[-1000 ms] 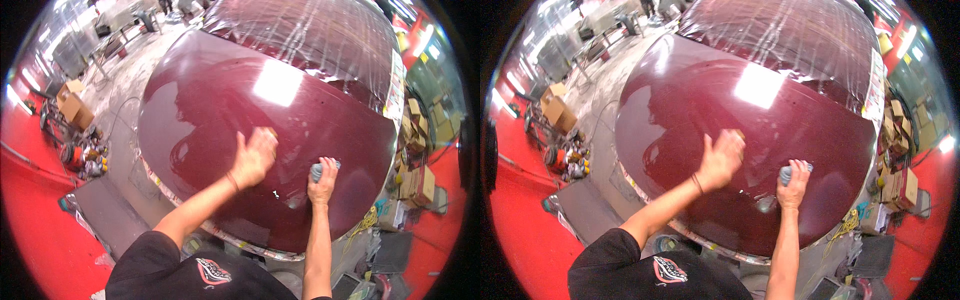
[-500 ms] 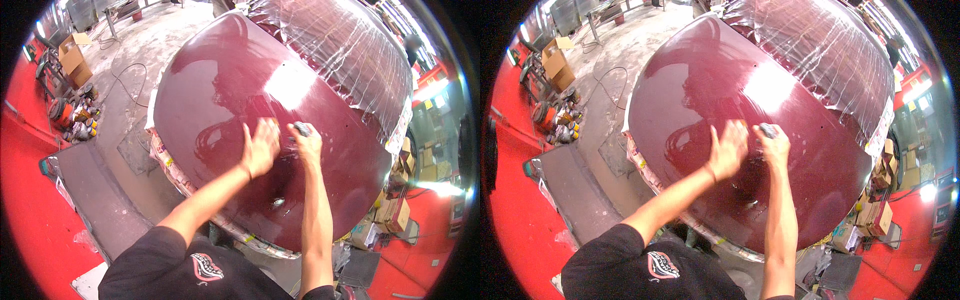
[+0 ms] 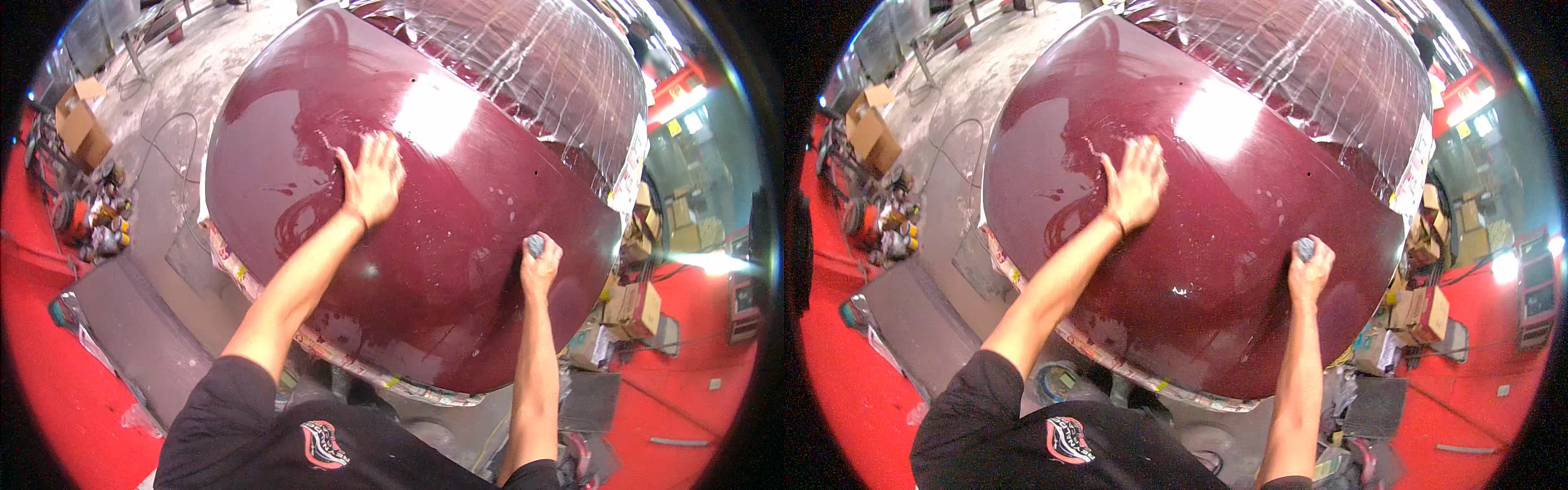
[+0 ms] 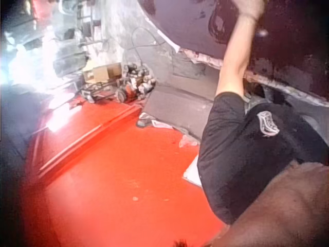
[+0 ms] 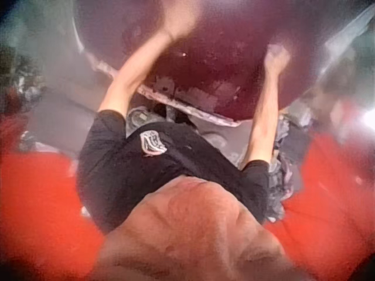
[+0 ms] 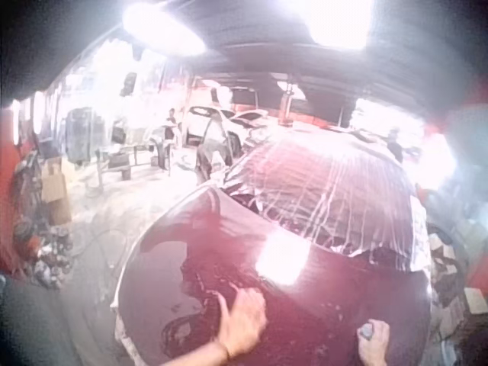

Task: The person is sanding a maroon car hood with a sanding block. They repeatedly dip the block into a bucket of water and continue sanding the surface.

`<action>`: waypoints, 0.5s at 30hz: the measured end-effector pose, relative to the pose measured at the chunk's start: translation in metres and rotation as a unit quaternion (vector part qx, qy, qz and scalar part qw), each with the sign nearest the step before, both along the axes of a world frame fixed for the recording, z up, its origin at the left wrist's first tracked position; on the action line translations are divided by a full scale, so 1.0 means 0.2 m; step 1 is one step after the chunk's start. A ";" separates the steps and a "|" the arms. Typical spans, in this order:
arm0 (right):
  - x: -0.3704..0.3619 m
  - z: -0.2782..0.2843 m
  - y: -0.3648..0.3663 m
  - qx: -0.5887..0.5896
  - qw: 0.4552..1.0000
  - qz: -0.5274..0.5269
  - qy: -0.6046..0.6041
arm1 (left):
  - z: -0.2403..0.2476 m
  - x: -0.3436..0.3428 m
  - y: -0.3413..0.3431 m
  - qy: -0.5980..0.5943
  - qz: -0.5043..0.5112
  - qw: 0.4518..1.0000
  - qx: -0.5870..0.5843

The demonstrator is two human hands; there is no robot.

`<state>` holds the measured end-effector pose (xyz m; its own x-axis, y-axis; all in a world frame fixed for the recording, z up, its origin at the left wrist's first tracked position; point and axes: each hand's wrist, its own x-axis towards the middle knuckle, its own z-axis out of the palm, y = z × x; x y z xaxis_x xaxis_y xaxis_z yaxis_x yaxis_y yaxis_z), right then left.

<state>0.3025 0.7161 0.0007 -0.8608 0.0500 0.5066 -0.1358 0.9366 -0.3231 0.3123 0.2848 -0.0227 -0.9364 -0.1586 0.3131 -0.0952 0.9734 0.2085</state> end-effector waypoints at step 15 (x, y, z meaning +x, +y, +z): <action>0.09 -0.16 0.01 0.008 0.995 -0.087 0.057 | 0.16 -0.57 0.92 0.012 -0.137 0.990 -0.043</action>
